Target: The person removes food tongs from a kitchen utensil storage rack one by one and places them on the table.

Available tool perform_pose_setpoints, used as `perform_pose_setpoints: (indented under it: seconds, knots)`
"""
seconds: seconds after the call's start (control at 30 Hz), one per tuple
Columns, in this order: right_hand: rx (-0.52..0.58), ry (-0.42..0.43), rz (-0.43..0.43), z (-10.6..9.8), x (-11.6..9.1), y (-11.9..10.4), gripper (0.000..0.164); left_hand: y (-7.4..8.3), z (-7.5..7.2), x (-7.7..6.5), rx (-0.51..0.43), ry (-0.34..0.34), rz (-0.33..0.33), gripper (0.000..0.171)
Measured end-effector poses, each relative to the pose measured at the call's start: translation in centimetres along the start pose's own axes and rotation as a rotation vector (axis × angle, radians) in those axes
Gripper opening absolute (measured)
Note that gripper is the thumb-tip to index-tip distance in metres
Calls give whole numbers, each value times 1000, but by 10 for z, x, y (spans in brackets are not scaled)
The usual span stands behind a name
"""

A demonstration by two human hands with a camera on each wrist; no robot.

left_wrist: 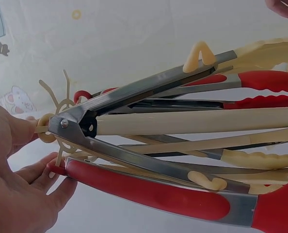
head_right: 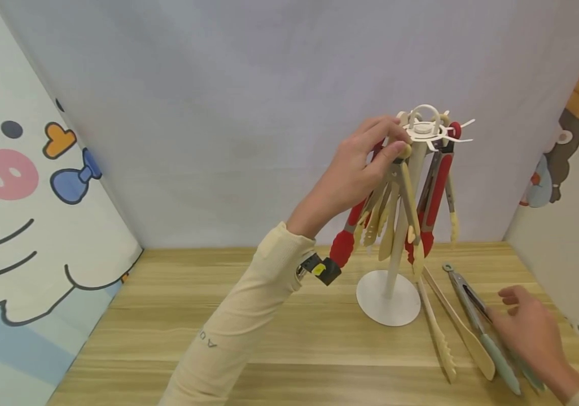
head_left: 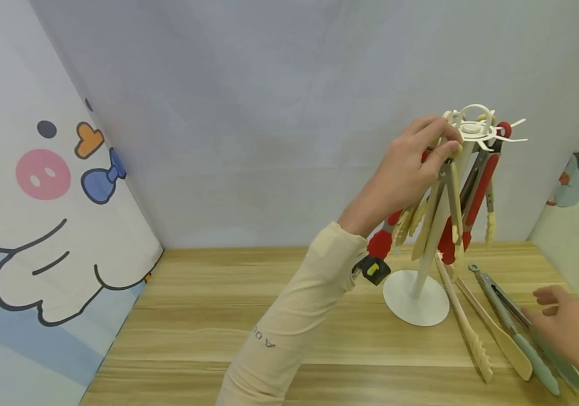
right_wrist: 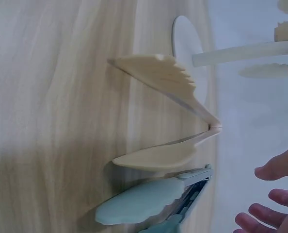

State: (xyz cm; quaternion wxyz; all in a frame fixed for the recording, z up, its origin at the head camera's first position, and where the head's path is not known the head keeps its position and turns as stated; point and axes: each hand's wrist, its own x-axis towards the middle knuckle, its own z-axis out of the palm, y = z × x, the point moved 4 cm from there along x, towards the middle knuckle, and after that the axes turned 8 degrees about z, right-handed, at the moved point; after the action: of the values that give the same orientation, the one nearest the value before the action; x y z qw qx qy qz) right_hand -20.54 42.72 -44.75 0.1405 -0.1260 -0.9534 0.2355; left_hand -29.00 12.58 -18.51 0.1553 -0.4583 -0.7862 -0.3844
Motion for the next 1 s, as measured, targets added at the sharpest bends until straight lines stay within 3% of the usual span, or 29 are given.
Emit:
perform_pose_setpoints:
  seconds: [0.17, 0.43, 1.0]
  knots:
    - [29, 76, -4, -5, 3, -1, 38, -1, 0, -1, 1, 3, -6, 16]
    - [94, 123, -32, -35, -13, -52, 33, -1, 1, -1, 5, 6, -14, 17]
    - [286, 242, -168, -59, -10, -111, 33, 0, 0, 1, -3, -10, -6, 16]
